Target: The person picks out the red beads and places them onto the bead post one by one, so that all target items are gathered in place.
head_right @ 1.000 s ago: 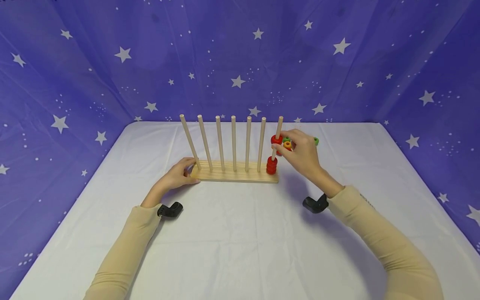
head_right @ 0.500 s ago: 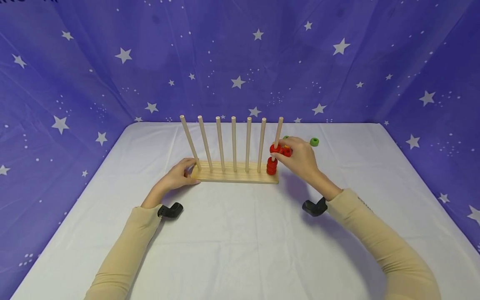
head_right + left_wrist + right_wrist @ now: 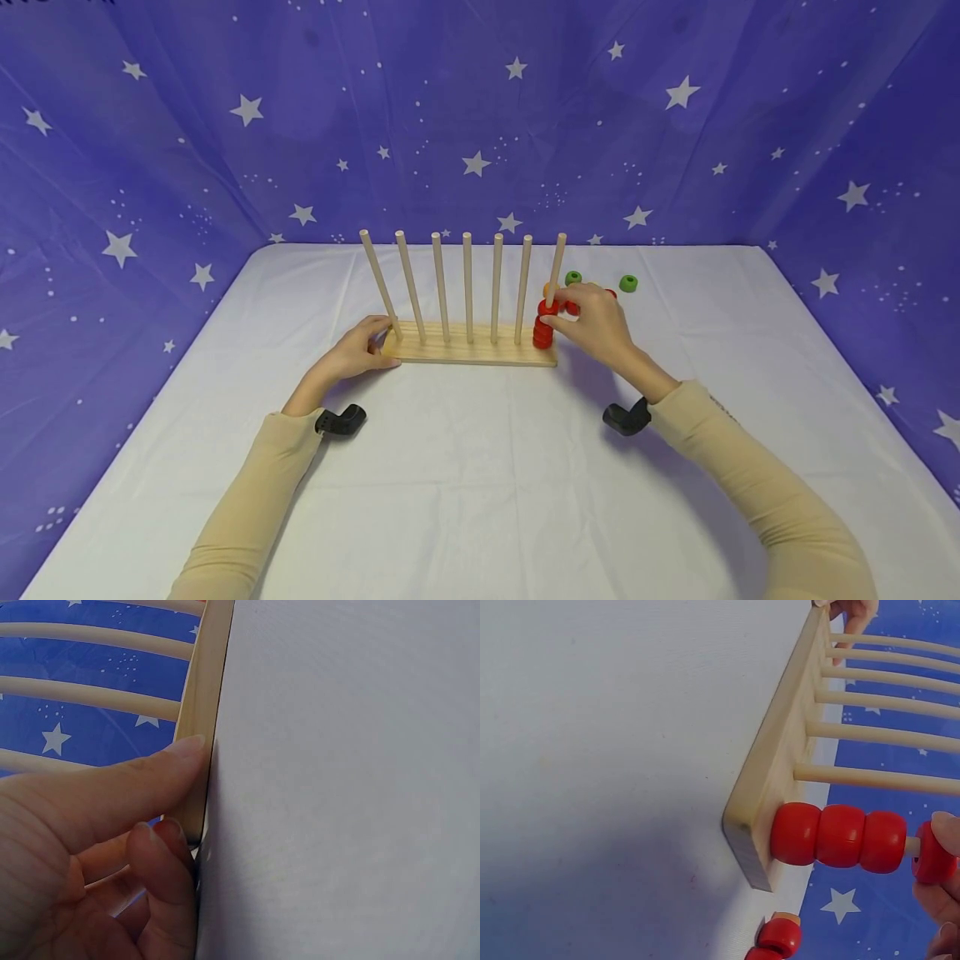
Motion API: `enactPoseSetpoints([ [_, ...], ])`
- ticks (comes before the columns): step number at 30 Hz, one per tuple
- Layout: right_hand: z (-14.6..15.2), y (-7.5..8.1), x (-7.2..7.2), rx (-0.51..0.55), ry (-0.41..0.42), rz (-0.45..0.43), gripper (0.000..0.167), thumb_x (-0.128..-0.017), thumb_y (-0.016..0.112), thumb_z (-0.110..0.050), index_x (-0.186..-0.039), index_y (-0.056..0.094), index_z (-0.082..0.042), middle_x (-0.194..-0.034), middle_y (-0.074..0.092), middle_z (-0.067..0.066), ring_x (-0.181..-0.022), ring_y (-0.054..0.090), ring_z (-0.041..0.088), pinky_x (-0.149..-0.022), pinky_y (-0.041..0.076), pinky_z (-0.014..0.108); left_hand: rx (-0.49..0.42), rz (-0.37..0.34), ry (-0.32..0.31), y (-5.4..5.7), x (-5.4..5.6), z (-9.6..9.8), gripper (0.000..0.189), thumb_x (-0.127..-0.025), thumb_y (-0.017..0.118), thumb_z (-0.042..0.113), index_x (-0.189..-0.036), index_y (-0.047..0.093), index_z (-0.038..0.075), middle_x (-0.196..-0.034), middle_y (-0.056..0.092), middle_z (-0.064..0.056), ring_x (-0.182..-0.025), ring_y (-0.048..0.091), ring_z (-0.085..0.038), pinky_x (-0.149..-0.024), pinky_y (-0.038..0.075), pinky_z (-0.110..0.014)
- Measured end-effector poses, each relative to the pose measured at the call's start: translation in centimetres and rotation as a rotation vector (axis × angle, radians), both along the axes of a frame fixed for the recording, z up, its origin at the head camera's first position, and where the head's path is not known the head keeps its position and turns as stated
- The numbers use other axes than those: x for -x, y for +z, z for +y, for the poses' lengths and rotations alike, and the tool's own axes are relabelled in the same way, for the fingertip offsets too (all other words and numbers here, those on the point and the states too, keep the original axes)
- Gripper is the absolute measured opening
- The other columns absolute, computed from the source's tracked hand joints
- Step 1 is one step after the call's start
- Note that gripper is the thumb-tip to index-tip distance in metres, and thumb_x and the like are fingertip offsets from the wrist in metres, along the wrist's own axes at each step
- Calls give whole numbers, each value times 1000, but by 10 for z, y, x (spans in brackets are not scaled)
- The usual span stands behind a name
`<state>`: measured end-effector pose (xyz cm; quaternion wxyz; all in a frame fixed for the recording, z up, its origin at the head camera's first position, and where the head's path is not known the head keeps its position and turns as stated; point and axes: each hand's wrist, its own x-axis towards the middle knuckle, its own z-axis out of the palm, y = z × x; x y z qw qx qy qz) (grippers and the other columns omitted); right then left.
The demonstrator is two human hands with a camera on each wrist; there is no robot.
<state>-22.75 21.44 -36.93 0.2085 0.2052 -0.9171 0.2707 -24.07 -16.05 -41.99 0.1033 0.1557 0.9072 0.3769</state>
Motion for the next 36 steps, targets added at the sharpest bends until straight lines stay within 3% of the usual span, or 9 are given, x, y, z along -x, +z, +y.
enactPoseSetpoints([
  [21, 1, -9, -1, 7, 0, -38, 24, -71, 80, -15, -91, 72, -5, -73, 66, 11, -62, 44, 18, -57, 34, 25, 4, 10, -3, 0, 0, 0, 77, -76, 74, 11, -141, 35, -6, -141, 39, -23, -72, 45, -14, -66, 39, -23],
  [28, 10, -9, -3, -24, 7, -95, 36, -72, 79, -14, -105, 70, -3, -85, 70, 14, -65, 46, 21, -58, 34, 23, -1, 2, -1, -1, 0, 0, 78, -76, 74, 11, -141, 34, -7, -141, 39, -23, -73, 45, -15, -67, 39, -24],
  [36, 29, -8, -1, -53, -48, -74, 37, -71, 80, -12, -104, 70, 0, -83, 68, 15, -65, 48, 22, -58, 35, 25, -11, -1, 0, -1, 0, 0, 78, -76, 75, 11, -141, 34, -6, -141, 39, -23, -73, 46, -15, -66, 40, -24],
])
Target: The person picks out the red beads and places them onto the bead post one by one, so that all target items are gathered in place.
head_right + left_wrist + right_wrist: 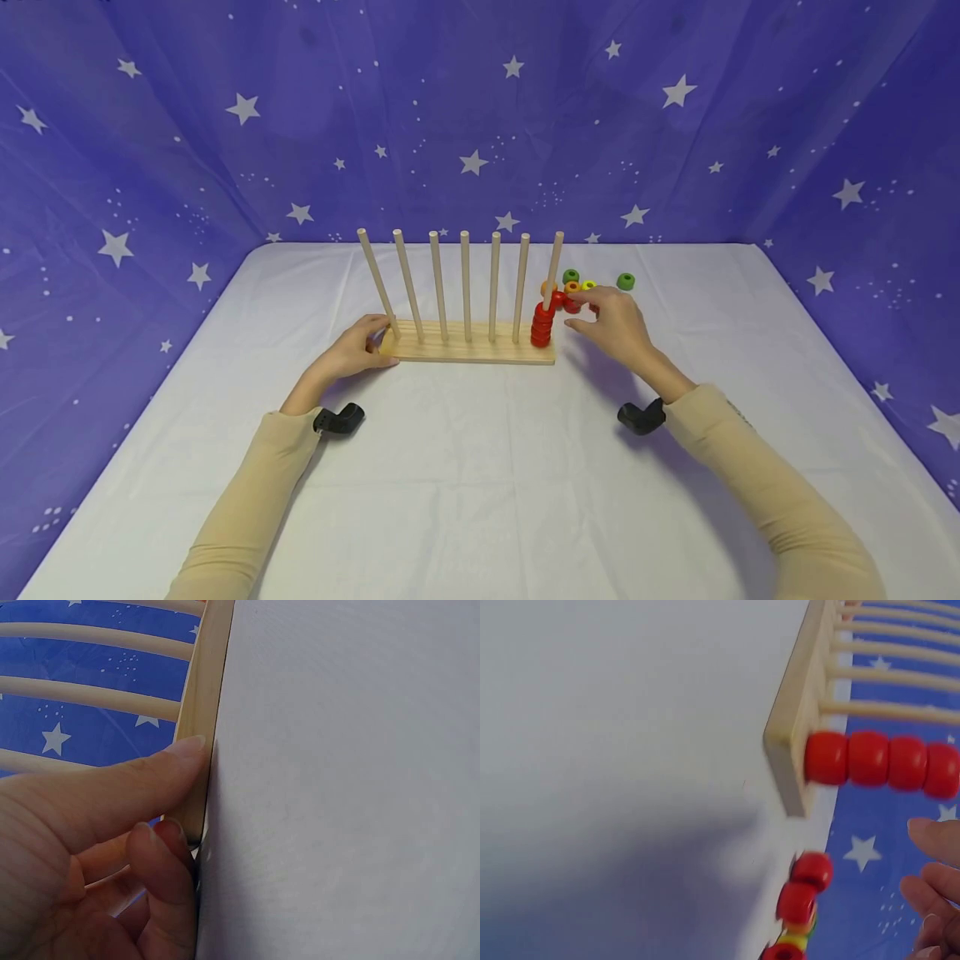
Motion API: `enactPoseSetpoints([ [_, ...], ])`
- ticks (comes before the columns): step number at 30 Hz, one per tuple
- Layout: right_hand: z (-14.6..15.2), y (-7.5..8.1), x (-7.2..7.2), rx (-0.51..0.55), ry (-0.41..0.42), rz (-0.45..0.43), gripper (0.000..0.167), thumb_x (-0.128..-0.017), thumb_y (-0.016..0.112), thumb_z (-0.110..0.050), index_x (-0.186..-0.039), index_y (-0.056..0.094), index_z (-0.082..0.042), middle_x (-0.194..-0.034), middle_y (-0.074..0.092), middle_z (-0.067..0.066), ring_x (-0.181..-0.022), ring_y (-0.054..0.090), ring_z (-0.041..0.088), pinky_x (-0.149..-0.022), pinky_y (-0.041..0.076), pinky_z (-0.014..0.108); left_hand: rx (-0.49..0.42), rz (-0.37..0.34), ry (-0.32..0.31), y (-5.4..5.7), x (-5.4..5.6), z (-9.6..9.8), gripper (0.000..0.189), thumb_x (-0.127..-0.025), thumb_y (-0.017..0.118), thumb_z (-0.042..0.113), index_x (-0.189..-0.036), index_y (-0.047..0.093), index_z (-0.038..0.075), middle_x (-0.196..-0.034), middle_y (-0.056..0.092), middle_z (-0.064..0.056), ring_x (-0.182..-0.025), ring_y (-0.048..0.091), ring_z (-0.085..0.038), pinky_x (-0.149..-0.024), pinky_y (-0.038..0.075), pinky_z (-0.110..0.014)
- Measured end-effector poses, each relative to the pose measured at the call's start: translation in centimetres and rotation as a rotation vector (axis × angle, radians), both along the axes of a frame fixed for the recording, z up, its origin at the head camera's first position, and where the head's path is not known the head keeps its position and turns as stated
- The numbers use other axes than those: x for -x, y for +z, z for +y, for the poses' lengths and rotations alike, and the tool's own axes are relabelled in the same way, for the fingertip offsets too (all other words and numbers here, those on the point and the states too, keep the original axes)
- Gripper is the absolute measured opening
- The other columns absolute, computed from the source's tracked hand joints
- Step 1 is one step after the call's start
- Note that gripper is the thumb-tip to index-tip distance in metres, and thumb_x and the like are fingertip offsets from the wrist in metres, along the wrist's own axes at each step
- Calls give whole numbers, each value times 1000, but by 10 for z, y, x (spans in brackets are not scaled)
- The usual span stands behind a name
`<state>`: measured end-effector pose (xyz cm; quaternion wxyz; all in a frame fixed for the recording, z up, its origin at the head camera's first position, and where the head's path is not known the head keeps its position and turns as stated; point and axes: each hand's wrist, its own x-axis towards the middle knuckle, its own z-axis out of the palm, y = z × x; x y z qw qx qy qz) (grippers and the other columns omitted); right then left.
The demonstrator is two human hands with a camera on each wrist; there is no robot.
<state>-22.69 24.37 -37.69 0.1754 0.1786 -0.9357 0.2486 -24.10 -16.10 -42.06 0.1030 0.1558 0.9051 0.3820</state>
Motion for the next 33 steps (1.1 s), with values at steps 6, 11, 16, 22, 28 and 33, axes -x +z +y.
enactPoseSetpoints([
  [6, 17, -5, 7, -20, -53, -35, 31, -76, 75, -9, -105, 69, 1, -91, 70, 19, -63, 44, 20, -55, 33, 25, 1, 2, -1, 0, -1, 0, 79, -76, 75, 11, -141, 34, -5, -142, 38, -23, -72, 45, -14, -66, 40, -23],
  [11, 28, -10, 14, -22, -88, -59, 29, -78, 73, -9, -105, 69, 0, -88, 69, 18, -61, 41, 20, -53, 31, 26, -1, 18, -11, 0, -2, 0, 77, -76, 75, 10, -140, 35, -7, -140, 39, -25, -71, 46, -14, -64, 40, -22],
  [16, 38, -14, 20, -38, -103, -54, 29, -77, 70, -2, -105, 69, 2, -99, 68, 23, -60, 42, 21, -54, 32, 27, -1, 19, -13, 1, -2, 0, 77, -76, 74, 10, -140, 36, -7, -140, 39, -25, -71, 46, -14, -64, 40, -21],
  [22, 43, -18, 26, -99, -100, -77, 30, -76, 64, 2, -107, 68, 4, -104, 66, 26, -65, 45, 26, -58, 34, 31, 2, 15, -9, 2, -2, 0, 76, -76, 74, 10, -140, 36, -6, -141, 39, -24, -71, 46, -13, -65, 41, -22],
  [28, 45, -23, 33, -119, -92, -124, 32, -77, 62, 3, -109, 67, 3, -105, 66, 26, -84, 53, 36, -69, 41, 44, 10, 9, -2, 2, -2, 0, 77, -76, 74, 10, -141, 35, -5, -142, 38, -23, -72, 46, -14, -66, 40, -22],
  [33, 46, -27, 39, -124, -74, -137, 32, -76, 64, 4, -108, 67, 4, -103, 67, 24, -96, 55, 41, -84, 43, 54, 11, 7, 2, 2, -2, 0, 77, -76, 74, 10, -141, 35, -5, -142, 38, -23, -73, 45, -14, -66, 40, -22],
])
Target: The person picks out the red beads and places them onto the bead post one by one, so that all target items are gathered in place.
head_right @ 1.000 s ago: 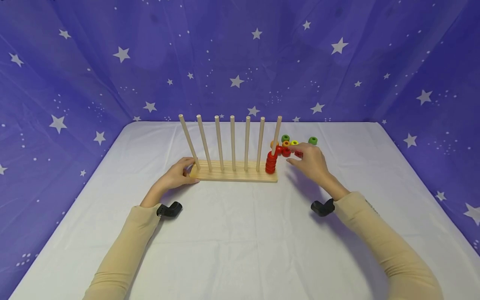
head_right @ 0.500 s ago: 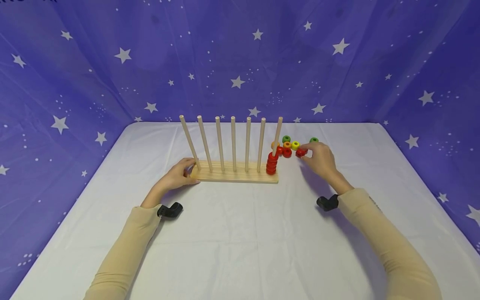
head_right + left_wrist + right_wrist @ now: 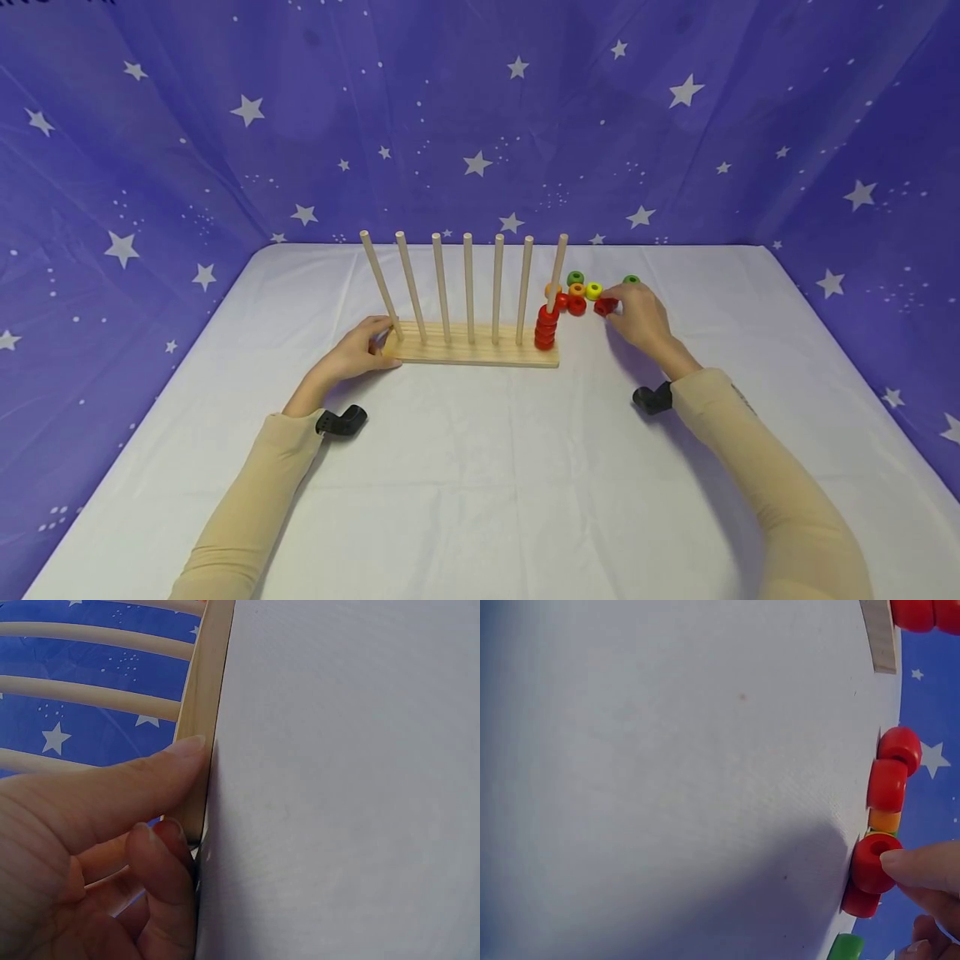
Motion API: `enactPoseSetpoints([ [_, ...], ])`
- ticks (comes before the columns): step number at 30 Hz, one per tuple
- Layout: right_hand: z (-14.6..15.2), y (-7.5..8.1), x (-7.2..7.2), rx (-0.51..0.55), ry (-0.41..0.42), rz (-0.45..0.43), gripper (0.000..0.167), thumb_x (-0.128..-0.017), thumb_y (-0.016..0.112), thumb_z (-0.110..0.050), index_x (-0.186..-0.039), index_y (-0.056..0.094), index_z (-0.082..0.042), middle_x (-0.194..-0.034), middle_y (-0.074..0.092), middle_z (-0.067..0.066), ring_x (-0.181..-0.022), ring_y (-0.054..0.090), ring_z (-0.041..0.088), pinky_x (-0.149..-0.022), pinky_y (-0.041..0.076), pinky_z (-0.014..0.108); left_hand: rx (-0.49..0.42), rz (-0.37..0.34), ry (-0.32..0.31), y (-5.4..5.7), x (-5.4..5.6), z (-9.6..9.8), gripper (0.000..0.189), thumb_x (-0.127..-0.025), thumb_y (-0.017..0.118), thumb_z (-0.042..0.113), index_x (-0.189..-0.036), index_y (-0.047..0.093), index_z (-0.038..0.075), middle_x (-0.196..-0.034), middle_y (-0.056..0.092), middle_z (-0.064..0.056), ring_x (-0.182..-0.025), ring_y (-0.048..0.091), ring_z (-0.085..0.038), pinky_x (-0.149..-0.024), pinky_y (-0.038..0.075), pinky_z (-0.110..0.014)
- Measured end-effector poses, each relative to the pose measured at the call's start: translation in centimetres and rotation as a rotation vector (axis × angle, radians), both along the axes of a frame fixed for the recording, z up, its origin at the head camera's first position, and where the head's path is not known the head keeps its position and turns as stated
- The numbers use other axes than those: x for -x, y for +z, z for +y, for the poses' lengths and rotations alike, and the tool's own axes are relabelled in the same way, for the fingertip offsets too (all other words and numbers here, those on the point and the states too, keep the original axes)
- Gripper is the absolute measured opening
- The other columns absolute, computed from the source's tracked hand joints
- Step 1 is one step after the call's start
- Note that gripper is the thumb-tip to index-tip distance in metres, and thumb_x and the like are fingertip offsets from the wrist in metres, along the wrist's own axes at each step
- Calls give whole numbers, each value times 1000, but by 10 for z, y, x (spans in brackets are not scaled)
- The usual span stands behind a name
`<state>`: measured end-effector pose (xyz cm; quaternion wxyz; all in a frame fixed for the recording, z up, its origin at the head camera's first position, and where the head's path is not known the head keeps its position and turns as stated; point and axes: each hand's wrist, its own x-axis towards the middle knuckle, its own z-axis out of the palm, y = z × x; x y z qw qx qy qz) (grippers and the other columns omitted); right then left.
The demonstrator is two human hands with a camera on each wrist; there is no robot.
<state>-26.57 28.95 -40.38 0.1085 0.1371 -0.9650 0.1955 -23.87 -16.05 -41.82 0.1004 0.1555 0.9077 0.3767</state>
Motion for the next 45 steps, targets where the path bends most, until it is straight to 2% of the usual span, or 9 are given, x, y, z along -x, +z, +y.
enactPoseSetpoints([
  [13, 0, 3, 0, -43, -38, -135, 35, -78, 68, -3, -112, 65, 4, -105, 65, 27, -98, 55, 42, -90, 40, 57, 8, 6, -3, 1, 0, 0, 77, -76, 74, 11, -141, 35, -6, -141, 39, -22, -73, 46, -14, -66, 40, -22],
  [20, 3, 1, 1, -40, -52, -161, 35, -81, 67, -7, -114, 64, 5, -104, 66, 28, -97, 56, 43, -88, 41, 56, 12, 2, -3, -1, 1, 0, 77, -77, 74, 11, -141, 34, -6, -142, 39, -22, -74, 46, -14, -67, 40, -23],
  [26, 6, -3, 0, -23, -50, -153, 39, -82, 67, -8, -120, 62, 0, -101, 68, 26, -97, 58, 41, -87, 41, 54, 14, -5, 3, -2, 1, 0, 77, -77, 74, 11, -141, 34, -6, -142, 38, -21, -75, 46, -14, -67, 40, -23],
  [31, 8, -3, 0, -18, -49, -163, 38, -82, 69, -8, -118, 63, 0, -102, 68, 26, -99, 58, 41, -88, 41, 54, 20, -1, 5, -1, 0, 0, 77, -77, 74, 11, -141, 35, -5, -141, 39, -22, -74, 46, -14, -67, 40, -23],
  [32, 8, -4, 0, -16, -49, -167, 39, -81, 69, -8, -118, 63, 1, -103, 68, 26, -98, 58, 40, -87, 41, 54, 21, -1, 4, -1, 1, 0, 77, -77, 74, 11, -141, 35, -5, -141, 39, -22, -74, 46, -14, -67, 40, -23],
  [35, 9, -3, 1, -16, -48, -175, 39, -80, 70, -8, -117, 63, 1, -102, 68, 27, -82, 57, 36, -73, 44, 44, 21, -1, 4, -1, 1, 0, 77, -77, 74, 12, -141, 35, -5, -141, 39, -22, -74, 46, -14, -67, 40, -23],
  [39, 12, -3, 2, -28, -47, -189, 40, -78, 71, -7, -117, 64, 2, -99, 68, 26, -69, 49, 26, -60, 36, 28, 20, 4, 1, 0, 1, 0, 77, -77, 74, 12, -141, 35, -5, -142, 39, -22, -74, 46, -14, -67, 39, -23],
  [42, 13, -2, 2, -25, -54, -219, 40, -79, 70, -6, -117, 63, 4, -98, 66, 26, -73, 51, 25, -61, 40, 26, 19, 2, 0, 0, 0, 0, 77, -77, 74, 12, -141, 35, -5, -142, 38, -22, -74, 45, -14, -67, 39, -22],
  [45, 13, -2, 1, -18, -61, -227, 40, -79, 69, -6, -117, 62, 6, -99, 64, 28, -79, 53, 30, -67, 46, 33, 17, -2, 0, 0, 0, -1, 77, -77, 74, 11, -141, 34, -5, -142, 38, -22, -75, 45, -14, -67, 39, -22],
])
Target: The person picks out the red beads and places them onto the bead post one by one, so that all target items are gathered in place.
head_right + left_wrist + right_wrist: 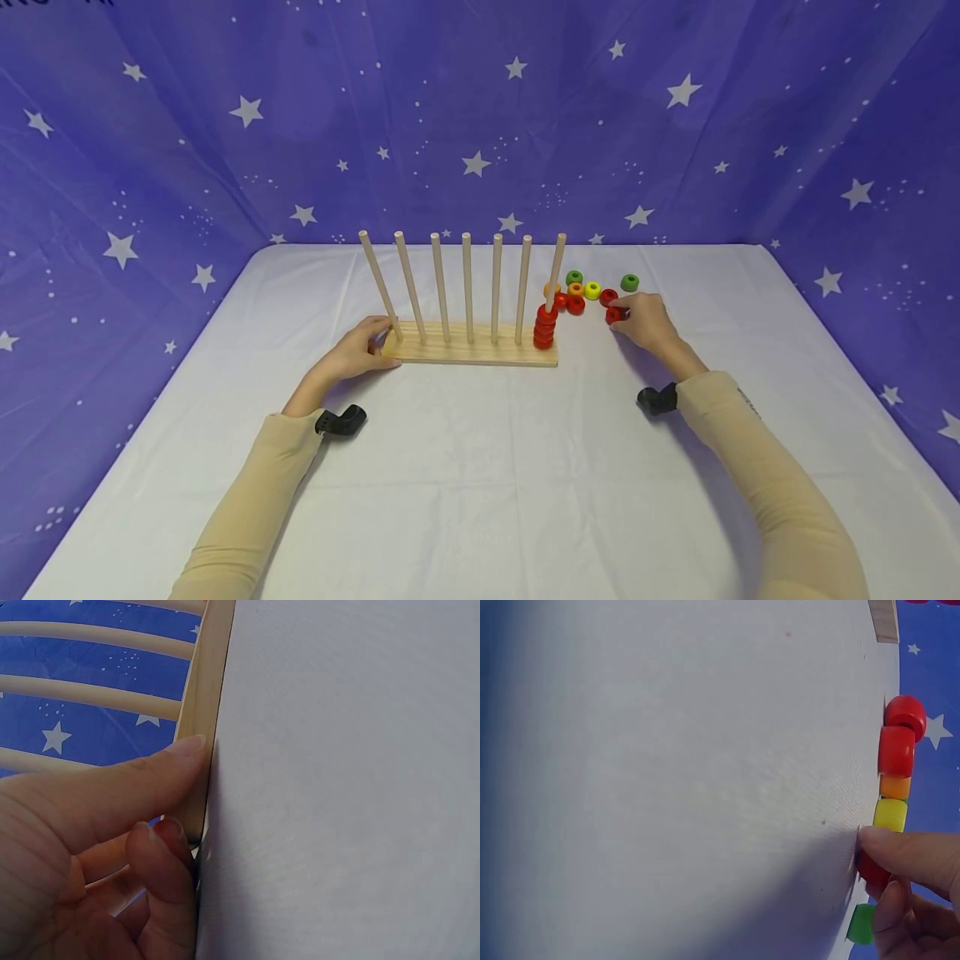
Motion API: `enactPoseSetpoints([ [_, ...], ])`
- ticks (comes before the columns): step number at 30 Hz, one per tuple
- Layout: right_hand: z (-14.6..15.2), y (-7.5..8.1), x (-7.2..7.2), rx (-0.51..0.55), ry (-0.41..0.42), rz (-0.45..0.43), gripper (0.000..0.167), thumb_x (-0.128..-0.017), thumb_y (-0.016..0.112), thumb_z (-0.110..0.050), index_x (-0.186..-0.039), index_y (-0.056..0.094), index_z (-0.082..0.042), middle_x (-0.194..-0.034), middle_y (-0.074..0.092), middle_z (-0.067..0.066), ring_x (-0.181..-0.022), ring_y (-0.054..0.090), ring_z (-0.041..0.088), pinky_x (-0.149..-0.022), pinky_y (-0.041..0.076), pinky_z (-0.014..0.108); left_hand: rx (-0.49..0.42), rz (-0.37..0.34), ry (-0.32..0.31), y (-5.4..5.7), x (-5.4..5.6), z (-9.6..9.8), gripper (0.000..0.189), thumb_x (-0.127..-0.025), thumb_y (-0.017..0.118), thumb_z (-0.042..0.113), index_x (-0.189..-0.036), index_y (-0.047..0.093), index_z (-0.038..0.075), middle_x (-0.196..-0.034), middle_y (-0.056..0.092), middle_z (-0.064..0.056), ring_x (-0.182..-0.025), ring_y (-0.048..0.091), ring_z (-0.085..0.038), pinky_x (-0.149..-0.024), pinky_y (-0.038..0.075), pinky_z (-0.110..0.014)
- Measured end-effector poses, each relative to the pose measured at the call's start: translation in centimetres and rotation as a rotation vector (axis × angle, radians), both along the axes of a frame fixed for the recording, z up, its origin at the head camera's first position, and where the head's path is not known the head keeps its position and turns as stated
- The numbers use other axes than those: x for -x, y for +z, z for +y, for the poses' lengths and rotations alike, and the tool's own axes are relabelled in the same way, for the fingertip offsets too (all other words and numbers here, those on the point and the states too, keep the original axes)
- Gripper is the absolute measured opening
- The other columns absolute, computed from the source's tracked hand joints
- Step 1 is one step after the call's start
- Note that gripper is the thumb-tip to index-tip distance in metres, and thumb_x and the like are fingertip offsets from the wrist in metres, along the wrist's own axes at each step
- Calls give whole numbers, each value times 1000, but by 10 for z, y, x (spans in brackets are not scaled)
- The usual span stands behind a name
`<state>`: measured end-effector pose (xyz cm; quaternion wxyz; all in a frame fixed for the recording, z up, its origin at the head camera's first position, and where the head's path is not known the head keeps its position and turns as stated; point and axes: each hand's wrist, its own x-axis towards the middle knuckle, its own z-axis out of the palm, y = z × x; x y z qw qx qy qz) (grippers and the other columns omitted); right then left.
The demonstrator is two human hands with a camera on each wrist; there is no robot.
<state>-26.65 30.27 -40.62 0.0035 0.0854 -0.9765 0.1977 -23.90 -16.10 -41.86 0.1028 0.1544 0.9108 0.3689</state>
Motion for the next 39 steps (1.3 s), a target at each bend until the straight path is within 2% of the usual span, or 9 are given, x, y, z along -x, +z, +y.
enactPoseSetpoints([
  [5, 1, -2, -2, -15, 15, 86, 36, -76, 72, -5, -109, 65, 9, -99, 63, 30, -84, 59, 36, -76, 47, 47, -1, -2, -1, 0, 0, 0, 77, -77, 74, 11, -141, 35, -5, -142, 38, -22, -74, 46, -14, -67, 40, -22],
  [9, 2, -2, -4, -14, 20, 131, 36, -76, 73, -5, -107, 65, 11, -97, 64, 30, -81, 60, 35, -75, 48, 48, 1, 5, -4, 0, 1, 1, 76, -77, 74, 11, -141, 35, -5, -141, 39, -22, -74, 46, -14, -67, 40, -23],
  [15, 3, 0, -8, 11, -11, 130, 38, -76, 73, -6, -109, 64, 11, -99, 64, 30, -78, 59, 32, -68, 50, 38, 1, 8, -6, -1, 1, 1, 76, -77, 74, 11, -141, 35, -5, -141, 39, -23, -72, 46, -14, -66, 40, -23],
  [20, 3, 4, -12, 56, -29, 147, 39, -76, 73, -6, -110, 64, 11, -96, 63, 29, -75, 57, 30, -60, 43, 24, 1, 17, -8, 0, 0, 1, 76, -77, 74, 11, -140, 36, -6, -140, 39, -24, -72, 47, -14, -65, 40, -22],
  [26, 3, 8, -17, 83, 0, 236, 35, -74, 74, -5, -104, 66, 11, -88, 66, 28, -70, 60, 29, -60, 40, 25, -2, 13, -8, -1, 0, 0, 77, -77, 74, 11, -141, 35, -5, -141, 39, -24, -73, 46, -14, -66, 39, -22],
  [31, 1, 11, -21, 91, 17, 276, 33, -73, 75, -5, -102, 68, 10, -85, 67, 26, -68, 60, 27, -61, 41, 26, -13, 6, -3, 0, 0, 1, 77, -77, 74, 11, -141, 35, -5, -141, 39, -23, -72, 46, -14, -67, 40, -24],
  [39, -7, 18, -30, 105, 44, 353, 30, -73, 76, -5, -99, 69, 8, -79, 67, 22, -62, 58, 21, -56, 40, 18, -7, 6, -3, 0, -1, 1, 77, -77, 74, 11, -141, 34, -5, -141, 39, -23, -74, 46, -15, -68, 40, -24],
])
